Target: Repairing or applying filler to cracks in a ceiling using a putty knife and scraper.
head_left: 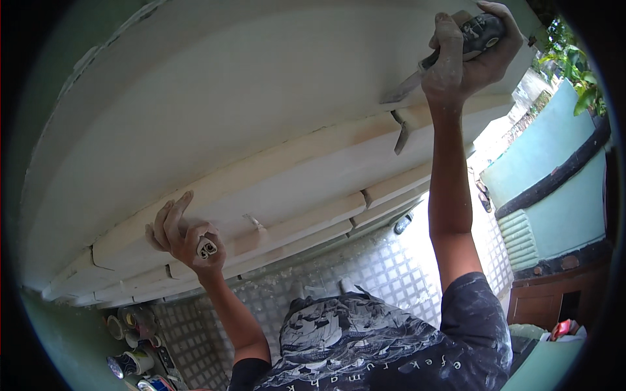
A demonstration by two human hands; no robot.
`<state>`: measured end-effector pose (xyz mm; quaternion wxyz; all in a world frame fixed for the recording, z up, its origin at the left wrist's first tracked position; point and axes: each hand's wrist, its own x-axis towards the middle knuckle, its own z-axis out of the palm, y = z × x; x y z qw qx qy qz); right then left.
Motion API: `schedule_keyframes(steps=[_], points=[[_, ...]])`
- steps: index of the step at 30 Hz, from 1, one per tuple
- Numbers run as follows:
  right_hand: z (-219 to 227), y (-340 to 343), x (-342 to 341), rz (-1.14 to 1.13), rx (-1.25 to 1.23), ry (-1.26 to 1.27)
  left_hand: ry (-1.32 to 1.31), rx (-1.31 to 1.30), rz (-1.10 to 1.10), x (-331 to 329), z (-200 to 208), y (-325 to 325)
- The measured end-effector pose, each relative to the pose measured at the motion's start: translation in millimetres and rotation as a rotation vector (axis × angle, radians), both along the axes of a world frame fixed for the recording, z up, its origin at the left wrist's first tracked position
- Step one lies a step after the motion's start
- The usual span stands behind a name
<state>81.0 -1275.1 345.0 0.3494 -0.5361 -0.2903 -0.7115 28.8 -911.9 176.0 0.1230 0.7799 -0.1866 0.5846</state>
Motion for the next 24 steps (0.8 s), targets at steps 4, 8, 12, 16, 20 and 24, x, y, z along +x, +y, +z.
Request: schedule_keyframes(steps=[4, 8, 12, 16, 20, 24], points=[[5.0, 4.9, -13.1, 0.079, 0.014, -0.193, 0.022, -0.001, 0.014, -1.8, -2.3, 2.0], [0.7, -10.1, 3.9, -0.146, -0.001, 0.144, 0.036, -0.029, 0.009, 0.4, -1.8, 2.4], [2.2, -32.2, 3.7, 0.049, 0.0, -0.126, 0.024, -0.016, 0.021, 3.0, -1.8, 2.3], [-11.7, -72.2, 5.1, -0.279, 0.011, 0.138, 0.02, -0.001, 0.04, -0.1, -1.5, -0.4], [-12.3, -82.6, 6.8, -0.119, 0.039, 0.089, -0.003, -0.007, -0.012, 2.9, 1.7, 0.0], [0.9, -102.7, -12.7, -0.052, 0.017, -0.213, -0.005, 0.02, 0.005, 4.2, -4.7, 5.9]])
